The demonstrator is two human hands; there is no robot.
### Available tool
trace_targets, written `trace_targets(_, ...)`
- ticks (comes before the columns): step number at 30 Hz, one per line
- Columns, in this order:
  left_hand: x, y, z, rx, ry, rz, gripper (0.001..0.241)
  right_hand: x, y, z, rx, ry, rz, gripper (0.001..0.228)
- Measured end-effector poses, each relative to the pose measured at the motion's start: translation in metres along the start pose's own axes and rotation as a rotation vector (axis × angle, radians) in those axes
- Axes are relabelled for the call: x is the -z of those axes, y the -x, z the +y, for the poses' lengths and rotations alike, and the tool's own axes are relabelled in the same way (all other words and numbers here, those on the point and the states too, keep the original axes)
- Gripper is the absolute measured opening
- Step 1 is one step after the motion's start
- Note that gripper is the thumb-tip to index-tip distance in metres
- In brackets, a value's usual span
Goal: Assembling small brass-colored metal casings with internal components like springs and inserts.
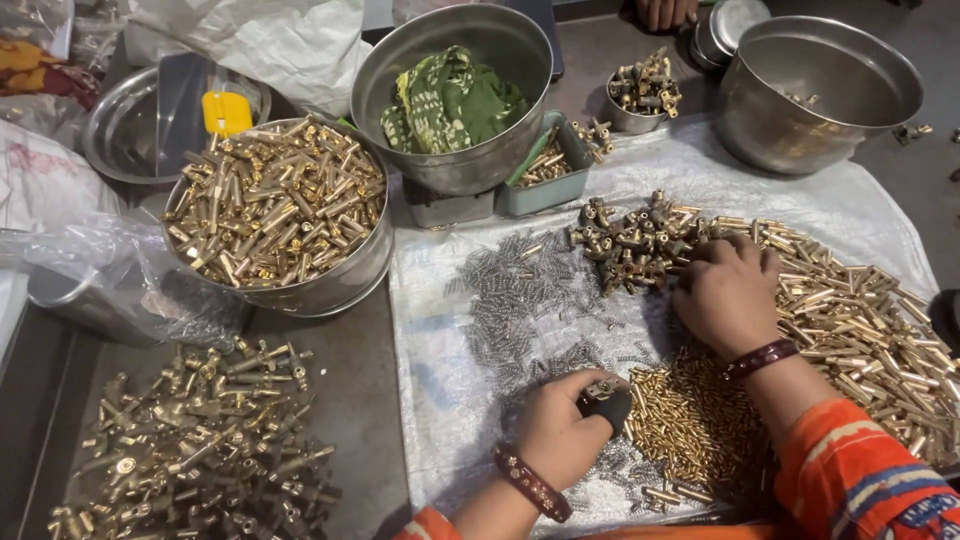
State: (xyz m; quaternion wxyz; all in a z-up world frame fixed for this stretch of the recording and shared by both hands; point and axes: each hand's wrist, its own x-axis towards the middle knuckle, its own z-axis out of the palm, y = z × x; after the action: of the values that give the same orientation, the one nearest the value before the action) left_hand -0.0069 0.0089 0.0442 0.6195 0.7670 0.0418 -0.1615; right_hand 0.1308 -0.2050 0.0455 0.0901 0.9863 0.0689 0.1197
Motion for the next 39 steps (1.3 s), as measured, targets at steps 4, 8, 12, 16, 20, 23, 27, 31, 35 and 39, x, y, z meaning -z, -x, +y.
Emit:
trace_targets(4, -0.002, -0.003, -0.010, 0.014, 0.010, 0.001, 0.019, -0.006, 0.000, 0.025, -0.151, -0.247, -0.106, 0.031)
trace_targets(8, -0.009, -0.012, -0.032, -0.171, 0.211, 0.015, 0.018, 0.046, 0.028, 0.024, -0.327, -1.214, -0.280, 0.025)
trace_targets(12, -0.006, -0.013, -0.030, -0.018, 0.284, -0.038, 0.038, 0.069, 0.083, -0.013, -0.229, -1.243, -0.426, 0.034)
trace_targets(16, -0.007, -0.008, -0.028, -0.036, 0.348, -0.101, 0.040, 0.035, 0.107, -0.021, -0.189, -1.407, -0.441, 0.023)
trace_targets(20, -0.010, -0.011, -0.034, -0.109, 0.298, -0.147, 0.044, 0.023, 0.116, -0.023, -0.302, -1.416, -0.369, 0.018)
trace_targets(23, -0.011, -0.011, -0.029, -0.079, 0.246, -0.131, 0.040, 0.026, 0.120, -0.025, -0.320, -1.413, -0.351, 0.018)
trace_targets(27, -0.008, -0.011, -0.030, -0.037, 0.161, -0.094, 0.034, 0.031, 0.117, -0.029, -0.357, -1.560, -0.366, 0.026)
trace_targets(31, -0.011, -0.012, -0.031, -0.111, 0.271, -0.078, 0.037, 0.035, 0.108, -0.024, -0.027, -1.446, -0.232, 0.023)
trace_targets(35, -0.007, -0.007, -0.020, -0.047, 0.186, -0.068, 0.029, 0.056, 0.079, -0.006, -0.194, -1.368, -0.222, 0.023)
trace_targets(39, -0.006, -0.008, -0.018, -0.043, 0.196, -0.100, 0.021, 0.073, 0.062, 0.012, -0.341, -1.669, -0.018, 0.027)
